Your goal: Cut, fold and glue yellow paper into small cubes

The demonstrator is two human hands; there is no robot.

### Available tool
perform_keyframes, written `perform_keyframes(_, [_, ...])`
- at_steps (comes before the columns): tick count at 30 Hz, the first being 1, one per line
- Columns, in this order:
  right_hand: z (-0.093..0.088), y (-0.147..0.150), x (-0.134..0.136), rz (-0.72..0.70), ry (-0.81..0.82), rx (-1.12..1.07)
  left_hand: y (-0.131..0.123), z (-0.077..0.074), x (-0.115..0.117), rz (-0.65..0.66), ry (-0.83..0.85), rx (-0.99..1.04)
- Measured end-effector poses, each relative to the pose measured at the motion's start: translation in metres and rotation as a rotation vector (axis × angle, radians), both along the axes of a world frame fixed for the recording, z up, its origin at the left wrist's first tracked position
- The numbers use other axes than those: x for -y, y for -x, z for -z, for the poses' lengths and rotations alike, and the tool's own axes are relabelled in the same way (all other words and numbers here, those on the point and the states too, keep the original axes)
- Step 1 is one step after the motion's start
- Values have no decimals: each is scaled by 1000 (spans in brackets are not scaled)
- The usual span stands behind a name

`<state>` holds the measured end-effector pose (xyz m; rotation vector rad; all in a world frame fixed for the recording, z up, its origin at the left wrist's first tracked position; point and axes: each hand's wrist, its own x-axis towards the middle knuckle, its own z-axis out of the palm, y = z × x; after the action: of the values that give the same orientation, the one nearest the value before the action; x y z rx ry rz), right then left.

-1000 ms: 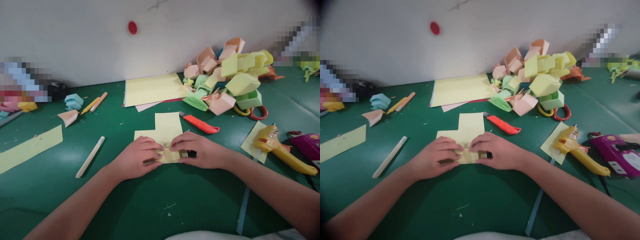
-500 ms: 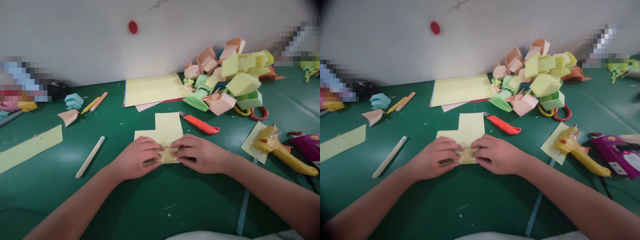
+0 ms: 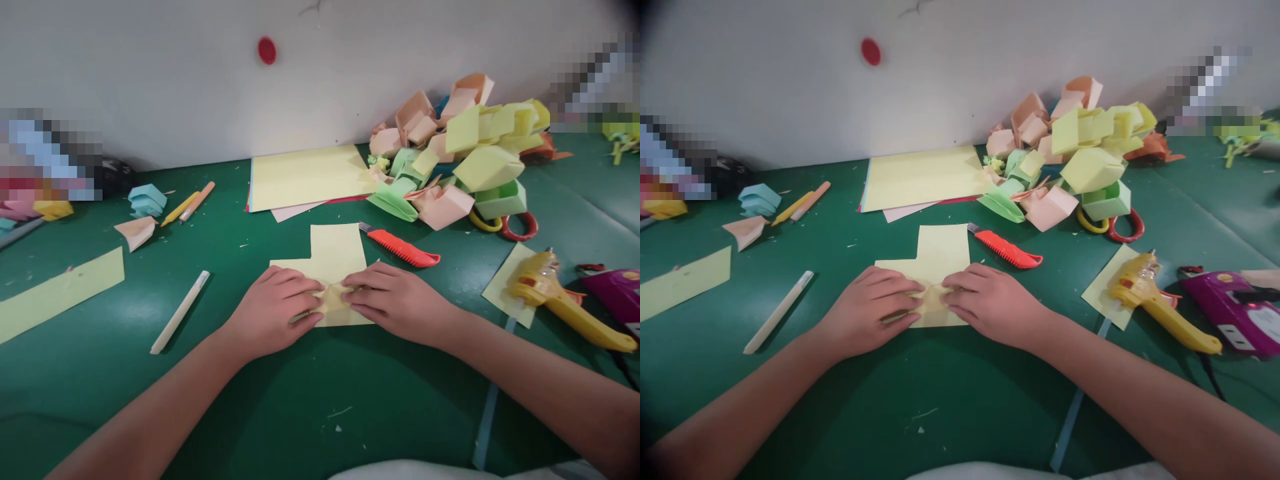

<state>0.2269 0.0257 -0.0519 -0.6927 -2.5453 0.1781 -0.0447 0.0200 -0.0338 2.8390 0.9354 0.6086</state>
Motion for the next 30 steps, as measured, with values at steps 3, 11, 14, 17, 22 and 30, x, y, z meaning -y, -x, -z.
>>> perform_keyframes(3, [-1, 0, 1, -4, -37, 24, 0, 0, 1, -7, -3, -5])
perform_keyframes(11, [-4, 3, 5, 5, -78, 53, 1, 1, 1, 0, -30, -21])
perform_keyframes(14, [-6, 4, 5, 10, -47, 64, 1, 1, 1, 15, -39, -32])
perform_keyframes(17, [-6, 5, 5, 10, 4, 46, 1, 1, 1, 18, -19, -28])
perform_keyframes(22, [-6, 5, 4, -11, 73, 14, 1, 1, 1, 4, 10, -15])
perform_keyframes(30, [-6, 5, 4, -8, 83, 31, 0, 2, 3, -6, 14, -37])
